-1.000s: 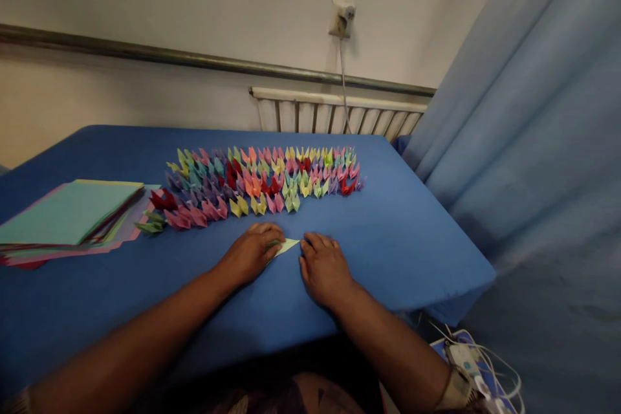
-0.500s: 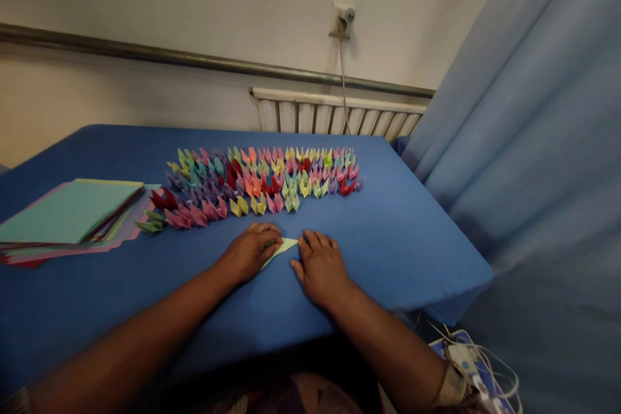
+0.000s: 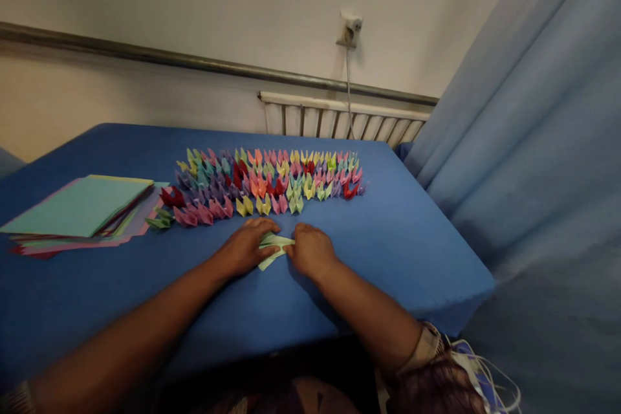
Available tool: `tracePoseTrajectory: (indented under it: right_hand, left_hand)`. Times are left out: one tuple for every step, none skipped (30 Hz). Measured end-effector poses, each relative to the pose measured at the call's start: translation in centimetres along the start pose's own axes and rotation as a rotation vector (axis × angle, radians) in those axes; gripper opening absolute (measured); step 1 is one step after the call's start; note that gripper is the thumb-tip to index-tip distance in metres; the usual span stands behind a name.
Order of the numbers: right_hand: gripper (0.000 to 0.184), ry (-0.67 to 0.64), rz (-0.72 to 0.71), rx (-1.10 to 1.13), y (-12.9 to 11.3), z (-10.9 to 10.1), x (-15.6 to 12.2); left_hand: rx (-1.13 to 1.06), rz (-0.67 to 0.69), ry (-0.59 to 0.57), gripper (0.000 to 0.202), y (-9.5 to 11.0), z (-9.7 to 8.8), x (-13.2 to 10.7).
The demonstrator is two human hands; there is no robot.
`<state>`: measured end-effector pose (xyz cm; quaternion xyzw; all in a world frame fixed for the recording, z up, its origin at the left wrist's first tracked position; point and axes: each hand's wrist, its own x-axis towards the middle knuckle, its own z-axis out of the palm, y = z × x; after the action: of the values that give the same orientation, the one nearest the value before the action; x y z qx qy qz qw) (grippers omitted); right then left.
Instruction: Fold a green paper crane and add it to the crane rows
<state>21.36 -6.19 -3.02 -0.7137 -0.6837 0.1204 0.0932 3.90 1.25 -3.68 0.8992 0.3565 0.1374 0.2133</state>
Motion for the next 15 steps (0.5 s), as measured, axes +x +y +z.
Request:
tracePoseTrajectory:
  right_hand:
    - [0.028, -0.022, 0.004, 0.018, -0.1, 0.0, 0.2]
    - [0.025, -0.04, 0.006, 0.038, -0.1, 0.0, 0.3]
    - [0.022, -0.051, 0.001, 0.057, 0.0, 0.0, 0.4]
    - [0.02, -0.053, -0.005, 0.075, 0.1, 0.0, 0.4]
    - [0.02, -0.052, -0.011, 0.096, 0.2, 0.0, 0.4]
    - [0.021, -0.047, -0.015, 0.121, 0.2, 0.0, 0.5]
    - [0.024, -0.041, -0.011, 0.15, 0.3, 0.0, 0.5]
    - [0.029, -0.036, -0.003, 0.178, 0.4, 0.0, 0.6]
    - [0.035, -0.034, 0.006, 0.199, 0.4, 0.0, 0.7]
    - [0.041, -0.034, 0.013, 0.211, 0.5, 0.1, 0.8]
    - [0.043, -0.032, 0.018, 0.214, 0.5, 0.2, 0.9]
    - [0.042, -0.028, 0.023, 0.213, 0.6, 0.4, 1.1]
    - [0.038, -0.024, 0.027, 0.218, 0.7, 0.7, 1.2]
    - [0.032, -0.022, 0.029, 0.237, 0.8, 1.0, 1.3]
    - [0.026, -0.021, 0.029, 0.275, 1.0, 1.4, 1.5]
  left_hand:
    - [0.0, -0.006, -0.007, 0.035, -0.1, -0.1, -0.1]
    - [0.001, -0.011, -0.014, 0.036, -0.2, -0.1, -0.1]
    - [0.001, -0.011, -0.02, 0.037, -0.2, -0.1, -0.1]
    - [0.002, -0.007, -0.025, 0.037, -0.2, -0.1, -0.1]
    - [0.002, -0.001, -0.028, 0.037, -0.2, -0.1, 0.0]
    - [0.002, 0.004, -0.03, 0.037, -0.2, -0.1, 0.0]
    - [0.001, 0.009, -0.031, 0.036, -0.1, -0.1, 0.0]
    - [0.0, 0.017, -0.032, 0.035, -0.1, -0.1, 0.1]
    - [-0.003, 0.028, -0.035, 0.033, -0.1, -0.2, 0.1]
    - [-0.007, 0.037, -0.037, 0.032, -0.1, -0.2, 0.1]
    - [-0.012, 0.042, -0.038, 0.031, -0.1, -0.2, 0.1]
    - [-0.018, 0.043, -0.037, 0.032, -0.2, -0.2, 0.1]
    - [-0.024, 0.041, -0.035, 0.033, -0.3, -0.2, 0.0]
    - [-0.031, 0.038, -0.034, 0.034, -0.4, -0.2, 0.0]
    - [-0.04, 0.033, -0.035, 0.036, -0.5, -0.2, 0.0]
